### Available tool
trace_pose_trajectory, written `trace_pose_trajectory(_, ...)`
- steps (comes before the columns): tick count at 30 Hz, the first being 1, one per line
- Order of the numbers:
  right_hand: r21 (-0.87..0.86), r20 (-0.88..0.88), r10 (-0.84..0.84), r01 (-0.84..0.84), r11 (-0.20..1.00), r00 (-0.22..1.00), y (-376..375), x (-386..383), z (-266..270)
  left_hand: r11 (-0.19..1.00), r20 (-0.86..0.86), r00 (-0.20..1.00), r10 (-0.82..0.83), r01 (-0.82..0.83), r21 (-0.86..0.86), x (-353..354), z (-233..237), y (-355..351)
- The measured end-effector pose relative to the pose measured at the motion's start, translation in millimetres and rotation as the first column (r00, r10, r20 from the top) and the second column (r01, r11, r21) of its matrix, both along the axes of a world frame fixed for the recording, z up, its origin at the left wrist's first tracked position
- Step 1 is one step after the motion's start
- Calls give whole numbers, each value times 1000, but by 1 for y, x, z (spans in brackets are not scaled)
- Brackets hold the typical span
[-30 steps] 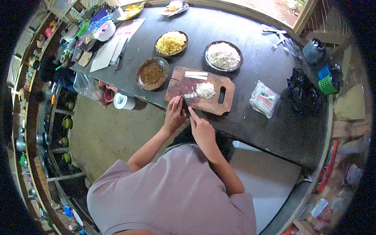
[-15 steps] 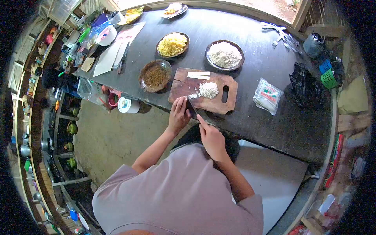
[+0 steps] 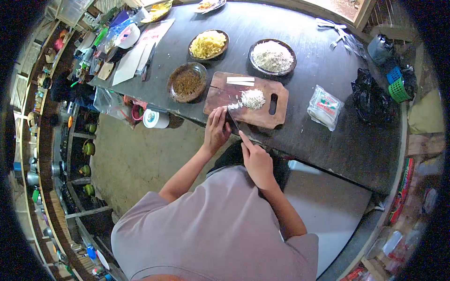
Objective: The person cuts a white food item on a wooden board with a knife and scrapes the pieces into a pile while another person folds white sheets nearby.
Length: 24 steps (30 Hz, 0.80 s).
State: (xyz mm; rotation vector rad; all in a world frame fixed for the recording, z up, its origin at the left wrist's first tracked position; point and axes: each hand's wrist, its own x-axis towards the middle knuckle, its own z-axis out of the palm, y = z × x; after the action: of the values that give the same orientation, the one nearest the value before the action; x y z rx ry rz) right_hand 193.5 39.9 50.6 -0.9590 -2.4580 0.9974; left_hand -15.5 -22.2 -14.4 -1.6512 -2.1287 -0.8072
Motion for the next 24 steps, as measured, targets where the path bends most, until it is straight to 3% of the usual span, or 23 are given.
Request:
trace_pose_trajectory(2,46,-18,-5,6,999,1000,5,-19,3,1000,-5,1000,5,-4,20,2,-4,1)
trace_pose_trajectory(3,40,95,9,-13,999,995,10,-31,4,999,-8,1000,22,-22,23,1,-4,1)
trace_pose_trajectory(6,32,113,16,-20,999,993,15,-44,5,998,-12,998,56,-56,16,1,-3,1)
trace_pose_trajectory(11,-14,20,13,-12,1000,1000,4,7,4,999,-6,999,37,-37,7,3,9,-1)
trace_pose_trajectory(15,27,18,12,-13,1000,1000,10,-18,5,999,-7,999,34,-34,12,3,3,-1)
trace_pose_trajectory(21,1,163,27,-28,1000,986,8,-21,13,1000,2,1000,22,-22,-11,2,9,-3)
trace_pose_trajectory(23,-26,-13,10,-10,1000,1000,6,4,8,1000,25,1000,19,-19,0,5,13,-3)
trace_pose_trajectory(24,-28,-8,26,-26,999,1000,5,3,7,999,30,999,35,-35,-2,5,11,-4)
